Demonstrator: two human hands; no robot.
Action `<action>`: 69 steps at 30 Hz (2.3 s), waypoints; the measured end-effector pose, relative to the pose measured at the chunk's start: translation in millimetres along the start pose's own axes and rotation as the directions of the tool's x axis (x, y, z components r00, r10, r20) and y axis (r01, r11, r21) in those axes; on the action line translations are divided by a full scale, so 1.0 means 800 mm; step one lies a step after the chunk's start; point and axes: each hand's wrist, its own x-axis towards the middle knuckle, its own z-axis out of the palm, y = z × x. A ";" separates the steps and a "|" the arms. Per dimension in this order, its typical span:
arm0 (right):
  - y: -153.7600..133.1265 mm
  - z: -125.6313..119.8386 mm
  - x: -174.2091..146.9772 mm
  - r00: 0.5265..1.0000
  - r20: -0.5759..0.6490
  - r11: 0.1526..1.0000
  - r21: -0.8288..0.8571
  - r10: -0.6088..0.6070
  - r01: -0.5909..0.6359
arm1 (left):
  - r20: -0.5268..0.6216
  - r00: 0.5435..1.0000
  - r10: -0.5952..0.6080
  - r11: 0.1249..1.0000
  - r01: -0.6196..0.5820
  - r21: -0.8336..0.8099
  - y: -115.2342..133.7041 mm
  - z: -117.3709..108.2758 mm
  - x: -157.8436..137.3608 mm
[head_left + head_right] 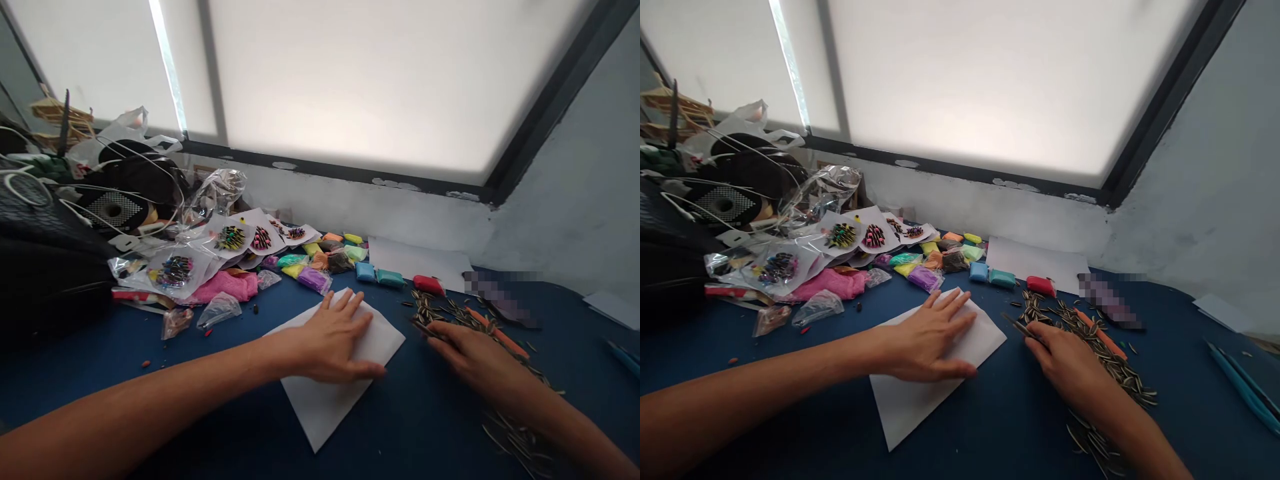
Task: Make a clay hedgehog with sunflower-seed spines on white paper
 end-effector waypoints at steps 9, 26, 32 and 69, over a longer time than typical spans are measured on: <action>-0.016 0.004 -0.009 1.000 0.018 0.995 -0.101 0.008 -0.006 | 0.135 0.986 0.094 0.995 -0.098 0.028 0.009 -0.007 -0.005; -0.010 0.011 -0.009 0.991 0.064 0.989 -0.078 -0.119 0.124 | 0.029 0.985 0.173 0.971 -0.165 -0.170 -0.031 -0.013 -0.013; -0.008 0.022 -0.022 0.985 0.010 0.985 -0.015 -0.174 0.174 | -0.023 0.994 0.103 0.994 -0.104 -0.032 -0.045 0.018 0.004; 0.011 0.031 -0.026 0.902 -0.183 0.916 -0.167 -0.391 0.364 | -0.028 0.973 0.230 0.973 -0.229 0.011 -0.045 0.018 0.004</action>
